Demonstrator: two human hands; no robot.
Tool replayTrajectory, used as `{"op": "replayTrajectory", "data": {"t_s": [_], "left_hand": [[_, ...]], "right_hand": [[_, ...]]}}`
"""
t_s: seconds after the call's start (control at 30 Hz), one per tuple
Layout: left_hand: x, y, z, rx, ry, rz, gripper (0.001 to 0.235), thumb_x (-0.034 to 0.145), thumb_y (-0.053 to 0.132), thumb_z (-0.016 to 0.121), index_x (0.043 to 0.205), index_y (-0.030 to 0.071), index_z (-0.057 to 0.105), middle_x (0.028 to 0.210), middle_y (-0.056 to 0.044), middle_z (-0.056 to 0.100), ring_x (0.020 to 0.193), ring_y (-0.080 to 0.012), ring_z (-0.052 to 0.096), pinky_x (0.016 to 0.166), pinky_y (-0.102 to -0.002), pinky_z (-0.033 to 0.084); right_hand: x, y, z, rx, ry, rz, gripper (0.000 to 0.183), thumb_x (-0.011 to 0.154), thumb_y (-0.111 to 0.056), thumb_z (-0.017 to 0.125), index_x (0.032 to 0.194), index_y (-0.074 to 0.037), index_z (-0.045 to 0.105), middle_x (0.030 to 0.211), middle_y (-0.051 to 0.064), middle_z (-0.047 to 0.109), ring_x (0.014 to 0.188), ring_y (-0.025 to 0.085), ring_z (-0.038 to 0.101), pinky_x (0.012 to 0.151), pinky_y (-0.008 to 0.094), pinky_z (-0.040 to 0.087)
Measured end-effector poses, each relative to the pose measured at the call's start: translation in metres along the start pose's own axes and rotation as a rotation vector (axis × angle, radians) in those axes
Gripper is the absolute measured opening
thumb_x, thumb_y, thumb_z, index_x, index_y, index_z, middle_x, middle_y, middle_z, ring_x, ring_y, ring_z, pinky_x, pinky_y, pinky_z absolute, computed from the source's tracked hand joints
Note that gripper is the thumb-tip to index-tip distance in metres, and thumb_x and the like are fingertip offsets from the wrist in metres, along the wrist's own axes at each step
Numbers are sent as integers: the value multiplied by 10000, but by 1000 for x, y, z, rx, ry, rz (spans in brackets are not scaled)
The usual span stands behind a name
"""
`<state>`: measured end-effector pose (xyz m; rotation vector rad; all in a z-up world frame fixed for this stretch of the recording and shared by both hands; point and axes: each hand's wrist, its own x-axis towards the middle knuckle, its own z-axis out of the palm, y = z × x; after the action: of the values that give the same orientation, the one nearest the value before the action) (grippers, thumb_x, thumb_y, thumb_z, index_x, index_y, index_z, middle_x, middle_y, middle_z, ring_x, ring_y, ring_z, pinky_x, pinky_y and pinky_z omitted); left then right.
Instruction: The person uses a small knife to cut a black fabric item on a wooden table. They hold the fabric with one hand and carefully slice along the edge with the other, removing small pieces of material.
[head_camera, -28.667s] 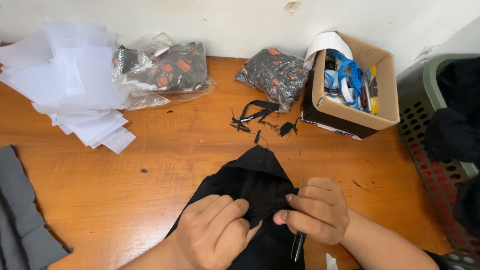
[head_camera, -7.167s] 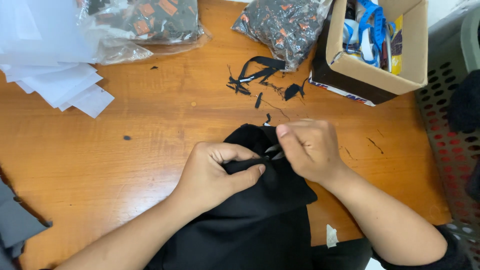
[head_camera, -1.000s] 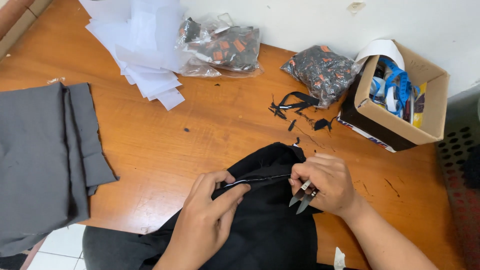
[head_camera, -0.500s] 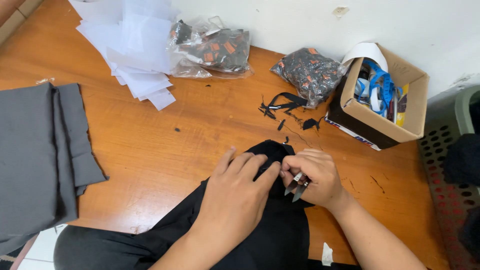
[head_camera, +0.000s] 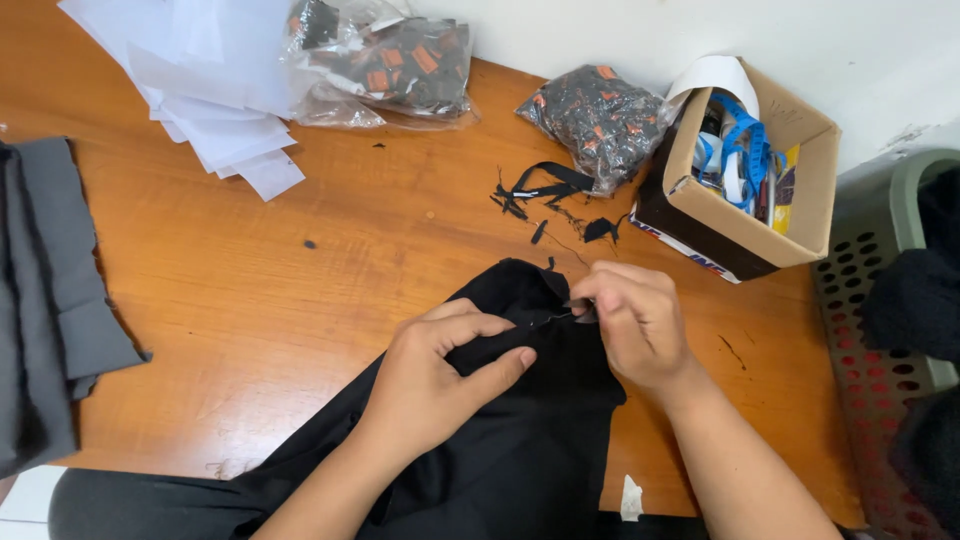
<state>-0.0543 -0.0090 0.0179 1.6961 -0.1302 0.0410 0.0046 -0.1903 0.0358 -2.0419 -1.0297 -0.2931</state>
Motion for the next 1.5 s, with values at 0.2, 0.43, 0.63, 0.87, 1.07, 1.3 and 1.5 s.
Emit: {"op": "replayTrajectory", "data": {"t_s": [0.2,0.43,0.63,0.87,1.07,1.3,1.5], "left_hand": [[2,-3,0,12,-16,70,91,694,180,690,771,134,705,656,39,602,579,-55,564,530,-177,420],[2,-6,3,7,15,118,73,694,124,690,766,115,691,661,25,607,574,-57,568,531,-168,427],[3,-7,3,12,7,152,60,700,112,679,760,106,677,681,13,618,594,-68,584,542,-175,435],[3,-9,3,27,-4,161,75,700,106,686,771,95,667,676,17,597,594,-70,570,523,-178,421],[3,-11,4,49,-7,194,74,703,95,685,770,87,656,676,12,591,598,-80,566,517,-185,411],[3,-11,5,48,-10,213,77,704,84,683,775,74,653,663,10,576,582,-79,541,512,-188,395],[3,-12,5,42,-1,221,76,710,81,685,775,66,649,665,5,576,580,-83,546,510,-187,400]], "right_hand": [[1,-9,5,-291,67,-61,351,855,-123,401,540,-27,522,480,43,415,431,157,372,431,275,288],[1,-4,10,-296,77,-124,359,854,-123,430,521,-27,528,463,41,415,409,157,373,412,262,287],[0,0,12,-384,69,-171,336,849,-105,454,537,-26,550,475,43,432,401,162,355,398,270,263],[-3,2,17,-345,79,-172,365,851,-104,457,495,-35,490,440,37,336,385,164,275,388,284,199],[-4,4,18,-330,64,-168,369,851,-82,465,485,-34,473,439,45,342,382,170,283,386,289,211],[-5,3,19,-339,48,-147,397,867,-99,453,474,-41,432,437,44,311,375,176,261,388,299,191],[-6,5,22,-291,50,-110,407,869,-76,437,465,-37,407,428,45,292,371,171,253,388,288,198]]}}
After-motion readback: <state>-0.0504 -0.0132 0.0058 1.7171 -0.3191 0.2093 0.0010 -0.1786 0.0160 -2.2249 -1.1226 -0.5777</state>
